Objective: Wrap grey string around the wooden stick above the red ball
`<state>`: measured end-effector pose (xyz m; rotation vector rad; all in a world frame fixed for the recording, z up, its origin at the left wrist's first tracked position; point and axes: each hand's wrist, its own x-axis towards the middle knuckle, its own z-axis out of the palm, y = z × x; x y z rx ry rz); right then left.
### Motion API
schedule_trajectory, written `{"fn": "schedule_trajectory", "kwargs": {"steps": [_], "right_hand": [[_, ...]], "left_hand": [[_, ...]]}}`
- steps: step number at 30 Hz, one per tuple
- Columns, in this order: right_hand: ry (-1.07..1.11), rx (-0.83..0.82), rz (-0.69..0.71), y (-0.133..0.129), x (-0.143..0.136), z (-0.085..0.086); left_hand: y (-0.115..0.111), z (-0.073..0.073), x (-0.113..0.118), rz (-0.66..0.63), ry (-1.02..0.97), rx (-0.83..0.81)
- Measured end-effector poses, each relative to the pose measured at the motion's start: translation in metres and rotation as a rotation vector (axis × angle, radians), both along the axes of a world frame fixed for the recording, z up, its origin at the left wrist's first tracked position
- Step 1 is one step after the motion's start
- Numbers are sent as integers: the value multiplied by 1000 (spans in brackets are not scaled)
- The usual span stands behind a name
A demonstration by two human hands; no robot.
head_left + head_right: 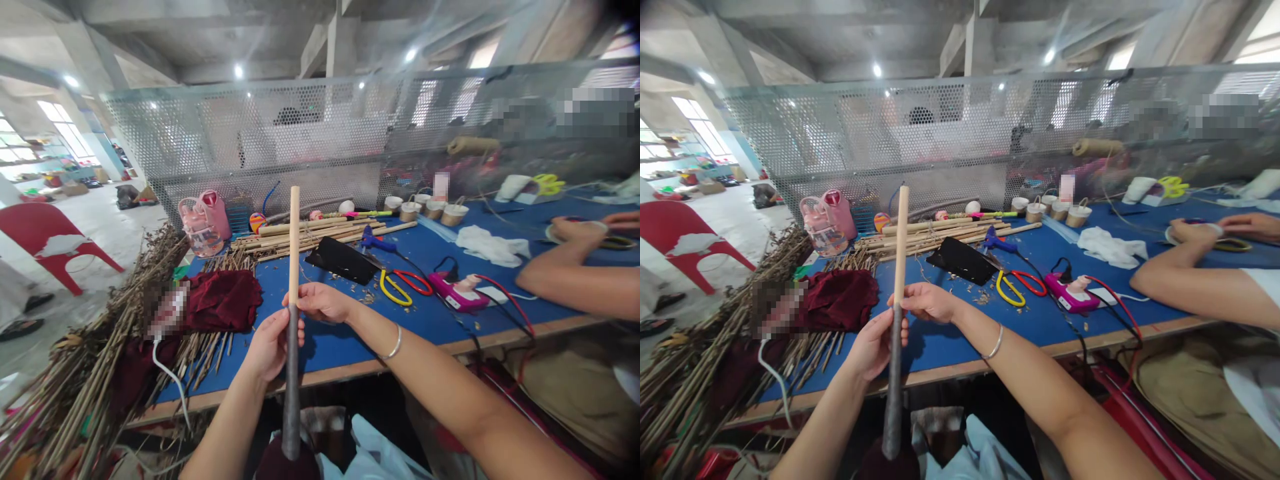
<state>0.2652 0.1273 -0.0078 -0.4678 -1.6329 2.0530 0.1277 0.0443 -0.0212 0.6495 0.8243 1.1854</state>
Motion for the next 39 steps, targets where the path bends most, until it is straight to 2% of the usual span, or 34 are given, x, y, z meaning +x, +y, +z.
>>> {"fn": "schedule_trajectory", "kwargs": {"steps": [3, 5, 7, 9, 12, 14, 18, 25, 35, 39], "right_hand": [[-39, 51, -38, 2, -5, 0], [-69, 62, -67, 4, -8, 0], [-94, 74, -62, 7, -8, 1], [-127, 102, -19, 11, -6, 1], [-154, 117, 34, 16, -4, -3], [-132, 84, 15, 16, -3, -9], [-50, 34, -19, 12, -3, -18], [2, 14, -82, 7, -1, -14], [56, -219, 51, 6, -1, -19], [40, -217, 70, 9, 2, -18]], "left_hand": [[-1, 0, 3, 102, 34, 16], [-1, 0, 3, 204, 183, 103], [0, 0, 2, 247, 307, 153], [0, 0, 0, 219, 311, 116], [-1, -1, 0, 162, 190, 44], [-3, -2, 3, 203, 170, 74], [-6, -4, 13, 319, 285, 205], [-1, -6, 18, 321, 361, 216], [-5, -3, 18, 353, 392, 226], [-4, -4, 17, 295, 320, 242]]}}
